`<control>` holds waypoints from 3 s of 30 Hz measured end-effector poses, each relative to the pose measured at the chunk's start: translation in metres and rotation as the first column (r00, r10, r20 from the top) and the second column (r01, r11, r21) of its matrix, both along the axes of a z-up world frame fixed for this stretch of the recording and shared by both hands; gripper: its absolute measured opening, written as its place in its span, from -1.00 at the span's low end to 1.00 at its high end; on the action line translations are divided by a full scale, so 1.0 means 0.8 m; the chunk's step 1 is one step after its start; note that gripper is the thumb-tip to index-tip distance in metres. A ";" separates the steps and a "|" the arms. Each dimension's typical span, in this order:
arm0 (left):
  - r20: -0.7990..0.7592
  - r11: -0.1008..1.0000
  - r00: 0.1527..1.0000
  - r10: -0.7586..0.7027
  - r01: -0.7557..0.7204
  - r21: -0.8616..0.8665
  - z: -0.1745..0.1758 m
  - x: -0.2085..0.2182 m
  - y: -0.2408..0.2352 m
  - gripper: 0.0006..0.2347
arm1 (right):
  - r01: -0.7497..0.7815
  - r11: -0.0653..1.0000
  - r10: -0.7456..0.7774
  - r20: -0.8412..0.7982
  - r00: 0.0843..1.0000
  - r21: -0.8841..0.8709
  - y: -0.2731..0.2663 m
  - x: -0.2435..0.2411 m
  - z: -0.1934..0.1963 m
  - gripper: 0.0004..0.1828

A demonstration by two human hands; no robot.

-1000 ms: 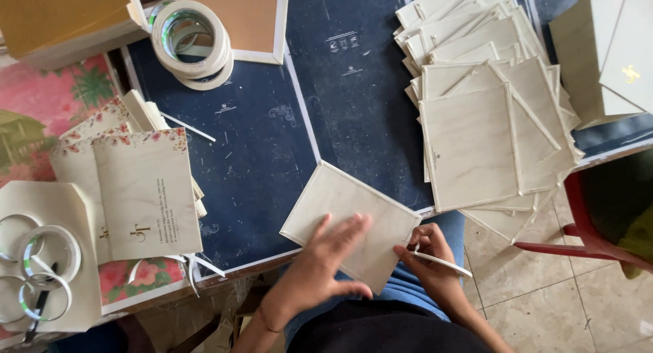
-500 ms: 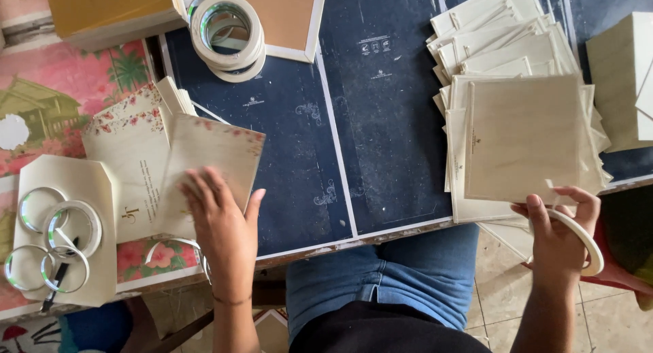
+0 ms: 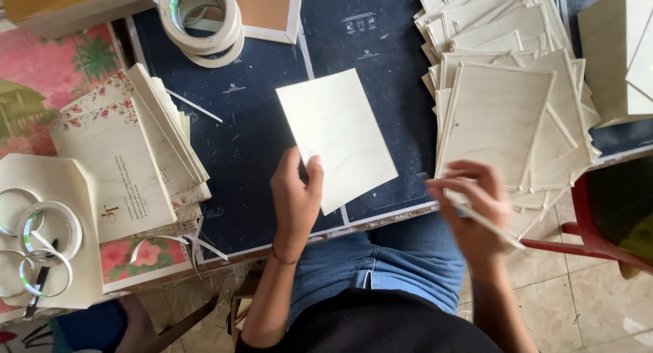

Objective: Applying double-sided tape to the edges of paper cards and stacking them in a finishing area.

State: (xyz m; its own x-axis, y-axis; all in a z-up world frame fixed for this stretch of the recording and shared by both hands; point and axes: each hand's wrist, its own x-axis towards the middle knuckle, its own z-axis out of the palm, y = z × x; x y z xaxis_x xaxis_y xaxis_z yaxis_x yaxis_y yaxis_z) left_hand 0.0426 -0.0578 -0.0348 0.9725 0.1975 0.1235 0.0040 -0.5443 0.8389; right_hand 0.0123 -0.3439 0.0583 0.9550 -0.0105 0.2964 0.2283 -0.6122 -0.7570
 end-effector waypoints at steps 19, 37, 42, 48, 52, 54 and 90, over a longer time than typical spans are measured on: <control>-0.231 0.955 0.971 -0.061 0.124 0.270 0.060 -0.064 0.011 -0.91 | -0.386 0.921 0.371 -0.179 0.911 -0.057 0.119 0.015 -0.078 -0.87; -0.323 0.951 0.946 -0.031 0.128 0.282 0.063 -0.058 0.008 -0.79 | -0.198 0.966 0.175 -0.144 0.974 -0.165 0.062 0.034 -0.040 -0.91; -0.337 0.945 0.941 -0.040 0.145 0.293 0.060 -0.058 0.010 -0.78 | -0.041 0.982 0.021 -0.107 0.994 -0.187 0.020 0.052 -0.037 -0.86; -0.325 0.943 0.945 -0.033 0.138 0.303 0.056 -0.061 0.010 -0.76 | -0.028 0.979 -0.004 -0.153 0.988 -0.203 0.025 0.055 -0.052 -0.86; -0.326 0.944 0.945 -0.031 0.134 0.300 0.055 -0.060 0.009 -0.77 | -0.035 0.980 0.003 -0.159 0.987 -0.195 0.026 0.055 -0.062 -0.88; -0.317 0.946 0.948 -0.031 0.131 0.297 0.053 -0.060 0.010 -0.76 | -0.041 0.977 0.010 -0.150 0.989 -0.210 0.023 0.054 -0.078 -0.89; -0.247 0.956 0.969 -0.025 0.095 0.276 0.058 -0.054 -0.020 -0.54 | -0.271 0.959 0.275 0.042 0.961 -0.081 0.106 0.028 -0.074 -0.92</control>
State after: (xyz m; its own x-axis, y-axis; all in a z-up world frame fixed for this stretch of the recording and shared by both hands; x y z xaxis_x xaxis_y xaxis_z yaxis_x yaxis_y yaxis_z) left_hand -0.0003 -0.0737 0.0116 0.9891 0.1287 -0.0712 0.1448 -0.7650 0.6275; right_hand 0.0346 -0.2593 -0.0007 0.9017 0.2720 0.3361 0.4324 -0.5747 -0.6949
